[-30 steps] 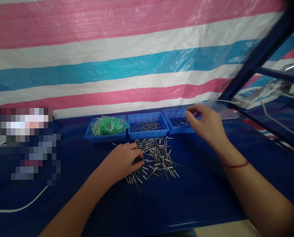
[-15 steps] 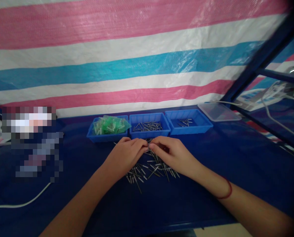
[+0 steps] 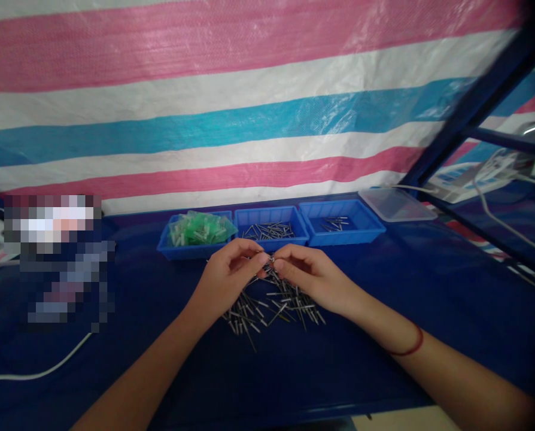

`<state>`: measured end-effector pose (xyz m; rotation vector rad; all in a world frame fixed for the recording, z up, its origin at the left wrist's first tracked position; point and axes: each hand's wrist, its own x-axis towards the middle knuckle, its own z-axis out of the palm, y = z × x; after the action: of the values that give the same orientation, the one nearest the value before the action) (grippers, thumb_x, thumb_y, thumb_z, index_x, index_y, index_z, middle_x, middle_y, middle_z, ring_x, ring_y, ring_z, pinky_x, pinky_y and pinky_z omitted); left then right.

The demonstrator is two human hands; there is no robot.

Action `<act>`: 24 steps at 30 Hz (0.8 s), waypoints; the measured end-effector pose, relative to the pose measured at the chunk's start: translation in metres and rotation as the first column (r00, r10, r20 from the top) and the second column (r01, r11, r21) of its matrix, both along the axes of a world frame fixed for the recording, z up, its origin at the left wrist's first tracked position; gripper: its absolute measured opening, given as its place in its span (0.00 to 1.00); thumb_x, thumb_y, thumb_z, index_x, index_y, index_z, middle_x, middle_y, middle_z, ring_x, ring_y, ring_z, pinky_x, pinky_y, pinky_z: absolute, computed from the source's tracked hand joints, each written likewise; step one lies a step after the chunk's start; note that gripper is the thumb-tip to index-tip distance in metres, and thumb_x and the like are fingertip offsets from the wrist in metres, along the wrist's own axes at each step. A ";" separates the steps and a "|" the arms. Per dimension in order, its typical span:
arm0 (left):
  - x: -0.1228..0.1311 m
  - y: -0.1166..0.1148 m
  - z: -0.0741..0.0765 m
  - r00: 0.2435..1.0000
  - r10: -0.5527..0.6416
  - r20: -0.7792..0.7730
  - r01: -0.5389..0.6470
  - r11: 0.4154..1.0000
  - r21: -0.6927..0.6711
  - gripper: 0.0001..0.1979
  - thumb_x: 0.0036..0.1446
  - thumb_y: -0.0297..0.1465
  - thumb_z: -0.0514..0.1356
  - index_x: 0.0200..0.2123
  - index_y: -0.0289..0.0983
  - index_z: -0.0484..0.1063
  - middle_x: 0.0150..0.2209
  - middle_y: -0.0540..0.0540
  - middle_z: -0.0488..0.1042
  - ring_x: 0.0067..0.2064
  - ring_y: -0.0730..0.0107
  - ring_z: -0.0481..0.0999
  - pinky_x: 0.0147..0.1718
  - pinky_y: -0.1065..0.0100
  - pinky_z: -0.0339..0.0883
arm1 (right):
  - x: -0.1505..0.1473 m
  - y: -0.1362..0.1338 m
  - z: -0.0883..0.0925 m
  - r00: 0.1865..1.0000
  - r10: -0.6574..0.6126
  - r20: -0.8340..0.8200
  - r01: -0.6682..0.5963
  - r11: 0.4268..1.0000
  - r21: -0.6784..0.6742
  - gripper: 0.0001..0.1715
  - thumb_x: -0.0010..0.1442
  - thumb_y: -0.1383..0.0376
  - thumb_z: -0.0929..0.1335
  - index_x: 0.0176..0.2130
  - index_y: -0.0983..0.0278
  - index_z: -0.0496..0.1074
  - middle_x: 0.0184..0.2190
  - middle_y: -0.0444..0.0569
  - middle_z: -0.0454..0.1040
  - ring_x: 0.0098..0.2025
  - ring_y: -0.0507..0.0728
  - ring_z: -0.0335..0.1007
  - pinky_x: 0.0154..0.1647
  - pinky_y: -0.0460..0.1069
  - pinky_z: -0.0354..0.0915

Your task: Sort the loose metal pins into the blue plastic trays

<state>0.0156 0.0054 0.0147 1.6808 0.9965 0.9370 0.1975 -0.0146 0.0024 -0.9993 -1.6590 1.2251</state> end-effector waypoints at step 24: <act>-0.005 0.004 -0.004 0.887 0.014 -0.462 0.144 0.942 0.305 0.09 0.61 0.34 0.55 0.40 0.38 0.72 0.36 0.49 0.76 0.33 0.72 0.74 0.35 0.69 0.67 | 0.006 -0.001 0.005 0.925 -0.341 0.167 0.236 0.860 0.452 0.11 0.58 0.61 0.66 0.27 0.63 0.68 0.23 0.43 0.66 0.25 0.50 0.59 0.26 0.48 0.57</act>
<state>0.0109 0.0090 0.0111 2.2805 1.1207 0.6984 0.2033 -0.0153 0.0076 -1.0991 -1.7782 0.5198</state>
